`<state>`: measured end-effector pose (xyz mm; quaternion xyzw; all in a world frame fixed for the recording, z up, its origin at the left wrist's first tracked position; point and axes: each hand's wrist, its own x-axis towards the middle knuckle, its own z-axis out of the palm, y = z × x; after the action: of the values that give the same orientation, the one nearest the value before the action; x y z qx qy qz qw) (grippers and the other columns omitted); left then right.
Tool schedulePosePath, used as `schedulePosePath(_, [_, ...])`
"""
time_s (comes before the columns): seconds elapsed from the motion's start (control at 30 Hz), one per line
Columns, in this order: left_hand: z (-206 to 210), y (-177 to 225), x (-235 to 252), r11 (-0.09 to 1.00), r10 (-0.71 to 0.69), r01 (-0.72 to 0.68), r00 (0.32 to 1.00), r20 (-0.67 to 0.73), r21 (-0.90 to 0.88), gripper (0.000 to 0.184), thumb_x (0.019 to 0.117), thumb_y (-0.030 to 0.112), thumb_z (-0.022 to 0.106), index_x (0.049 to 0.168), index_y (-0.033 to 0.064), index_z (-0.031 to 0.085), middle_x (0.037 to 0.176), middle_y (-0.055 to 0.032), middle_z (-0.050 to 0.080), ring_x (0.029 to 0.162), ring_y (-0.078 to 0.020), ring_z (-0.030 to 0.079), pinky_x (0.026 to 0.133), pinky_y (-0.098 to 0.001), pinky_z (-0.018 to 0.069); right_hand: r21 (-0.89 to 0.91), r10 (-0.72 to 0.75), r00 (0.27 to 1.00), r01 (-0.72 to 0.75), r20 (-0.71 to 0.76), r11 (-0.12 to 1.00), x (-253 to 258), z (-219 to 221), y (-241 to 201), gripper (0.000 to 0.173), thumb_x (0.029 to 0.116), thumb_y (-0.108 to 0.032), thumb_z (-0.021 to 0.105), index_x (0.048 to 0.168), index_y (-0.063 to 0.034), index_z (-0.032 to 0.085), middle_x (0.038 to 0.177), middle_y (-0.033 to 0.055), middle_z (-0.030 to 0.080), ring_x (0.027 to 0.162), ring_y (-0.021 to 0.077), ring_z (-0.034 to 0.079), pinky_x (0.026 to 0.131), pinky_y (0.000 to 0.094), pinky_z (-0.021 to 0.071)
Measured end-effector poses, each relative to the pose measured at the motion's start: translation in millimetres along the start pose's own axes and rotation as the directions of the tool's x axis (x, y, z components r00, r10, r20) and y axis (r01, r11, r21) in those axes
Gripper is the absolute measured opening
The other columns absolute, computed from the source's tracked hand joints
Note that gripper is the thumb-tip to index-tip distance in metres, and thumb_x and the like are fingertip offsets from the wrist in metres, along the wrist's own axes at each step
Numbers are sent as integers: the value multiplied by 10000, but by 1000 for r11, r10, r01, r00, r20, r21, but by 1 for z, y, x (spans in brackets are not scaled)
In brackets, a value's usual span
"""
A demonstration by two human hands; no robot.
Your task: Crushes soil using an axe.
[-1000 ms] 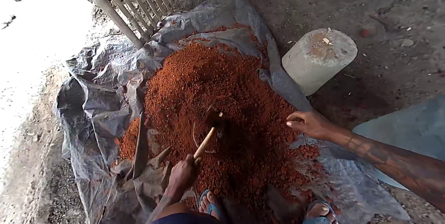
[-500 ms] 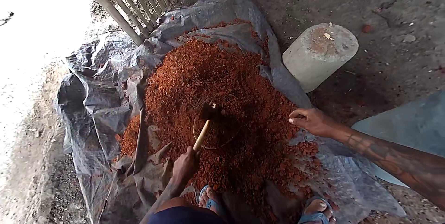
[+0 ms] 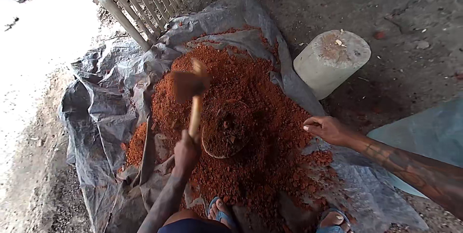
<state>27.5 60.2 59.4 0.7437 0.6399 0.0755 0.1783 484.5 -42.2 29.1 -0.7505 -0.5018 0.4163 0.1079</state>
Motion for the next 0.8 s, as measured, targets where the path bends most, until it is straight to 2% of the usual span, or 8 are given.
schedulePosePath(0.07, [34,-6,10,962,-211,122,902,377,245,496,1078,484,398,1305,64,536,1028,-198,712,1001,-404,714,840,-608,560,-16,-18,1000,18,9,1000,0,2,-1,324,1056,-267,593,1260,-25,660,1183,194,687,1050,300,682,970,506,524])
schedulePosePath(0.2, [26,-6,16,984,-163,114,886,433,136,514,1071,524,419,1201,57,592,970,-182,685,953,-374,693,825,-589,544,-3,-30,999,30,-18,1000,-5,0,5,323,1052,-251,598,1261,-13,659,1197,203,683,1063,310,678,975,511,518])
schedulePosePath(0.33, [-18,-3,4,898,246,-234,969,-18,-373,548,1057,509,404,1143,4,599,653,-30,585,527,-167,589,516,-399,539,22,-4,999,4,-32,1000,-4,2,24,318,1051,-243,599,1260,-10,654,1166,205,688,997,307,690,935,515,536])
schedulePosePath(0.43, [-66,18,14,637,363,-520,853,-374,-569,616,1037,655,368,1067,81,592,655,38,602,512,-93,590,478,-315,552,18,22,1000,-22,-21,1000,-4,7,32,310,1047,-230,609,1253,-3,660,1159,218,687,996,322,684,936,526,529])
schedulePosePath(0.53, [-81,35,27,505,331,-565,825,-458,-653,589,997,733,311,999,194,547,607,75,542,463,-69,528,420,-271,495,11,18,1000,-18,-8,1000,0,6,26,321,1049,-239,607,1260,-3,658,1185,222,680,1038,326,678,959,525,519])
schedulePosePath(0.67, [16,-5,8,862,204,-195,978,-32,-468,820,1023,701,177,954,7,608,604,-31,532,498,-157,537,485,-372,499,-12,-13,999,14,31,1000,2,8,18,347,1049,-257,605,1283,-5,648,1202,221,682,1062,335,683,978,539,518])
schedulePosePath(0.73, [49,-20,7,981,-28,109,898,438,-162,744,1076,591,195,1007,0,641,786,-159,619,734,-323,639,701,-562,528,-32,-29,999,31,41,999,2,9,19,344,1043,-270,614,1267,-12,656,1194,208,687,1062,328,684,976,535,521])
schedulePosePath(0.8, [48,-15,16,979,-121,192,818,562,-68,727,1091,564,189,941,17,644,798,-156,610,759,-330,631,713,-570,513,-38,-32,998,34,51,999,1,10,22,340,1042,-261,617,1259,-3,658,1187,211,686,1058,330,683,975,530,521])
